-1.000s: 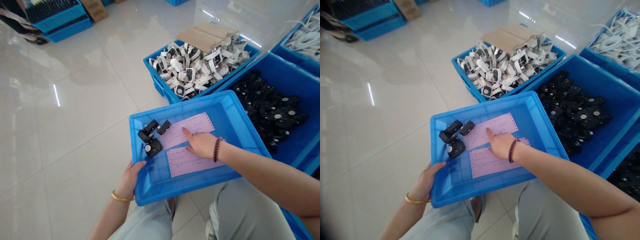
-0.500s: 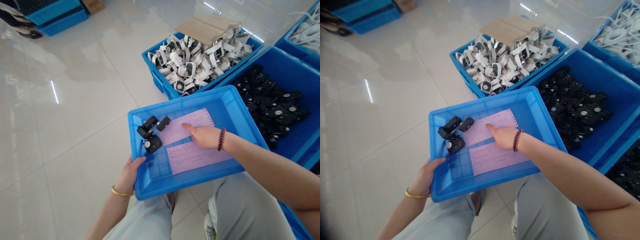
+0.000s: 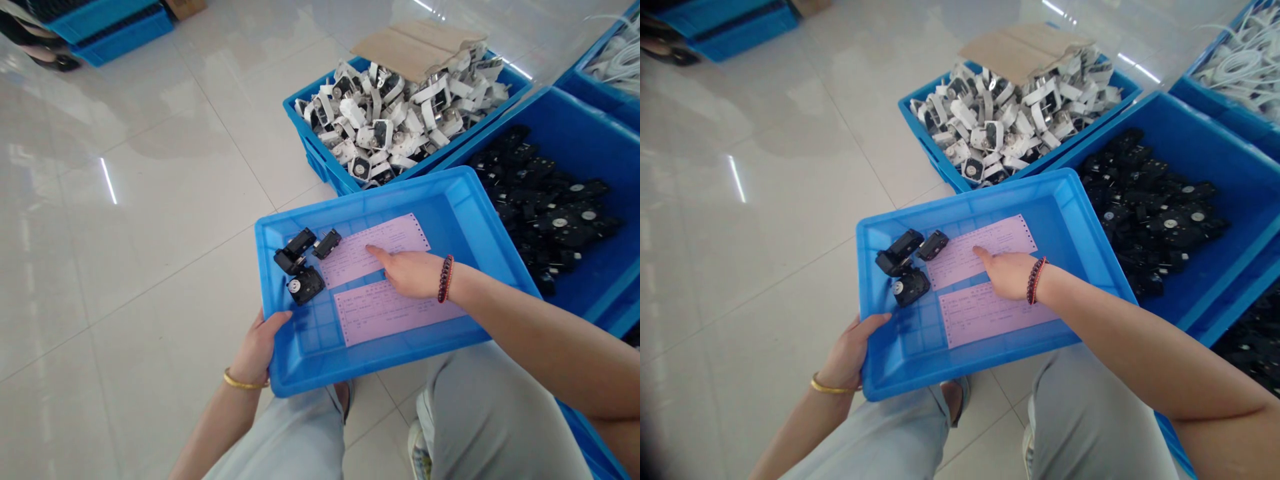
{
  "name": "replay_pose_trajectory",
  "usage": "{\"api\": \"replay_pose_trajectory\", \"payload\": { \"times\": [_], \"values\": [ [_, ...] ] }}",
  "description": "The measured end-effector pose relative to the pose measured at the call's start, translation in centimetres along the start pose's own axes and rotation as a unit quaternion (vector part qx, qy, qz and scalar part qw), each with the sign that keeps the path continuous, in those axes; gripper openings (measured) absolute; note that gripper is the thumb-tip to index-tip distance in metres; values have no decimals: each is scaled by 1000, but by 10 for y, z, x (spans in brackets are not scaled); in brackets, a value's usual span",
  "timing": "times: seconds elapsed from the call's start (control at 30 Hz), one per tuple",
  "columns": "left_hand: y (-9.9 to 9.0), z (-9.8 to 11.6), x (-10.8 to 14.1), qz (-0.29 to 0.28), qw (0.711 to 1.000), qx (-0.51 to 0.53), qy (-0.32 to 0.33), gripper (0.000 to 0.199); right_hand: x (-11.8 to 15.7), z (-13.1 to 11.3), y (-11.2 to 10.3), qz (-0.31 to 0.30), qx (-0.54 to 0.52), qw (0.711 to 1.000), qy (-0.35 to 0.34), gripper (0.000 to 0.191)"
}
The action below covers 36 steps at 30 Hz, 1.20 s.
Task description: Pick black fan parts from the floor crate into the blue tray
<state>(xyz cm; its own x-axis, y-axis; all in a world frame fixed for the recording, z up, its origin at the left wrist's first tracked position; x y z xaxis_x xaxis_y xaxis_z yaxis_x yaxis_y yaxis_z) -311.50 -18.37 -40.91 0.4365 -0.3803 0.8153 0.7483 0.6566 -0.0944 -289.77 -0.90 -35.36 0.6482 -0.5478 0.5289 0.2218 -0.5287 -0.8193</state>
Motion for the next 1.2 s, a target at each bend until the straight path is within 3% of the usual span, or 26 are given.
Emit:
{"api": "replay_pose_trajectory", "payload": {
  "times": [0.43, 0.7, 0.9, 1.1, 1.2],
  "values": [
    [0, 8, 14, 32, 999, -16, -19, 59, 3, -4, 3, 2, 24, 1000, -5, 80],
    [-3, 1, 2, 14, 1000, -8, -11, 67, 2, -5, 3, 1, 24, 1000, -7, 82],
    [0, 4, 8, 5, 1000, -4, -8, 78, 2, -4, 1, -6, 3, 1000, 4, 80],
    [3, 11, 17, 15, 1000, -9, -6, 79, -3, 4, -3, -3, -29, 1000, 7, 72],
    [4, 14, 19, 11, 1000, -11, 2, 80, -2, 10, -19, 30, -55, 998, -20, 51]
  ]
}}
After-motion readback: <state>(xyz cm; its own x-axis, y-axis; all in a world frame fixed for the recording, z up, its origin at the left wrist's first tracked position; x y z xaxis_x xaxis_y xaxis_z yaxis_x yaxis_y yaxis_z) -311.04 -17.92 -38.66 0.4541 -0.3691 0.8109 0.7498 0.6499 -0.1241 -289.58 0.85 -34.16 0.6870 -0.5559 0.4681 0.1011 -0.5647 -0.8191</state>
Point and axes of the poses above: each hand's wrist, its own x-axis away from the middle knuckle, its own y-axis out of the palm, z = x × y, the point moved 10 cm from there along -x, towards the middle knuckle, and after that the axes turned 7 degrees about z, right-handed, at the moved point
